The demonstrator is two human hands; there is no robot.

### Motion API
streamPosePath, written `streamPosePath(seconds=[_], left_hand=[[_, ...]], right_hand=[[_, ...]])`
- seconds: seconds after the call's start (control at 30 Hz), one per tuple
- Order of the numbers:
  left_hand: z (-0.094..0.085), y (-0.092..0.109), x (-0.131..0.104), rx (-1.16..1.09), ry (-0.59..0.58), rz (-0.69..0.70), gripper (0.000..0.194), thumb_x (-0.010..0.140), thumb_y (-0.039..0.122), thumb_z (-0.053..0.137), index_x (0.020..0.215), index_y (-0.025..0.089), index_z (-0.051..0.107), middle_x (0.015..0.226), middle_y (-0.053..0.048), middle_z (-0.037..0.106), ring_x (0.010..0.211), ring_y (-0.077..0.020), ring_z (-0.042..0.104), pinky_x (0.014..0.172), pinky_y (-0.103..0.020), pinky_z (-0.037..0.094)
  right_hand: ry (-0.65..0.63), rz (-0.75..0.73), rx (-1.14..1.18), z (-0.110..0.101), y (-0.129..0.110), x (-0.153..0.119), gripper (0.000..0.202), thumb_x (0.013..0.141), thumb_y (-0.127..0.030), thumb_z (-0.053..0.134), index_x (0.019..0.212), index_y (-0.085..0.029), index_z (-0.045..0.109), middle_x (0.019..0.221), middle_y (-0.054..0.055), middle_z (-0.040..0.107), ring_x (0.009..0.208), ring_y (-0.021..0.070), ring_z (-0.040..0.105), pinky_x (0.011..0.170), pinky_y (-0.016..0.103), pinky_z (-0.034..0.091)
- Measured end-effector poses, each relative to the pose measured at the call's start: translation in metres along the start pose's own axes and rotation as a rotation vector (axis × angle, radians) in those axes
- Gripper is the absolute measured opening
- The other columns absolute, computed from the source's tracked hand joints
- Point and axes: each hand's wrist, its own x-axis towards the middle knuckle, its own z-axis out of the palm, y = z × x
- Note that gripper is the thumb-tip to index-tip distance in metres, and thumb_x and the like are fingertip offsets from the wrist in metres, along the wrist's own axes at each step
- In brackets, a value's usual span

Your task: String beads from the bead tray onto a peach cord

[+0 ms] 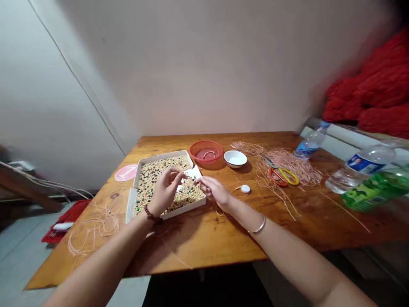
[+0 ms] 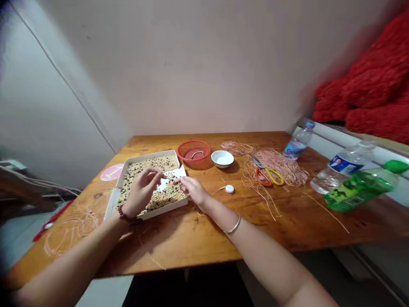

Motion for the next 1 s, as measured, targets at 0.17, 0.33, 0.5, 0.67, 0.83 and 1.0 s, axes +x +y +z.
streamPosePath(seconds=[0.17,0.33,0.5,0.67,0.83,1.0], left_hand=[[0.004,-0.001,-0.003,0.034,0.011,0.038,0.022,0.086,0.039,0.055,0.085,0.018,0.052,0.082,-0.006,0.067,0.069,-0.0148,0.062,0.060,-0.025,0.047],[0.005,-0.006,-0.003,0.016,0.028,0.066,0.019,0.088,0.036,0.054,0.087,0.018,0.052,0.083,-0.006,0.067,0.073,-0.0157,0.063,0.061,-0.025,0.047],[-0.001,-0.004,0.000,-0.029,0.101,0.014,0.019,0.087,0.036,0.055,0.084,0.018,0.051,0.081,-0.006,0.067,0.068,-0.0133,0.059,0.060,-0.024,0.047],[-0.003,-0.002,0.001,-0.058,0.066,-0.028,0.022,0.085,0.039,0.057,0.085,0.018,0.053,0.082,-0.006,0.069,0.062,-0.0119,0.058,0.057,-0.023,0.046],[-0.001,-0.001,-0.001,-0.049,0.033,-0.032,0.024,0.085,0.041,0.057,0.085,0.017,0.055,0.085,-0.007,0.070,0.061,-0.0121,0.059,0.056,-0.024,0.046],[-0.001,-0.001,-0.001,-0.035,0.040,-0.022,0.023,0.085,0.039,0.058,0.087,0.016,0.056,0.085,-0.008,0.070,0.065,-0.0136,0.062,0.058,-0.025,0.048]], right_hand=[[0.106,-0.186,-0.224,-0.002,0.011,0.006,0.037,0.076,-0.053,0.054,0.076,-0.016,0.057,0.059,-0.004,0.039,0.053,0.0089,0.031,0.049,0.022,0.023],[0.207,-0.193,-0.335,-0.005,0.019,0.010,0.047,0.080,-0.059,0.044,0.062,-0.017,0.053,0.052,-0.004,0.037,0.050,0.0100,0.033,0.049,0.024,0.024],[0.172,-0.089,-0.132,-0.004,0.013,0.005,0.044,0.082,-0.056,0.045,0.066,-0.016,0.055,0.050,-0.005,0.037,0.039,0.0063,0.026,0.041,0.022,0.017],[0.081,0.077,0.036,-0.002,0.000,-0.004,0.055,0.089,-0.058,0.030,0.096,-0.014,0.063,0.068,0.005,0.062,0.045,0.0089,0.053,0.042,0.020,0.033],[0.006,0.080,0.110,0.000,0.000,-0.005,0.045,0.083,-0.054,0.051,0.091,-0.013,0.066,0.072,0.005,0.065,0.057,0.0106,0.060,0.057,0.023,0.046],[0.012,-0.002,0.067,0.001,0.008,-0.001,0.035,0.070,-0.049,0.068,0.074,-0.014,0.062,0.061,-0.002,0.056,0.047,0.0069,0.050,0.048,0.021,0.042]])
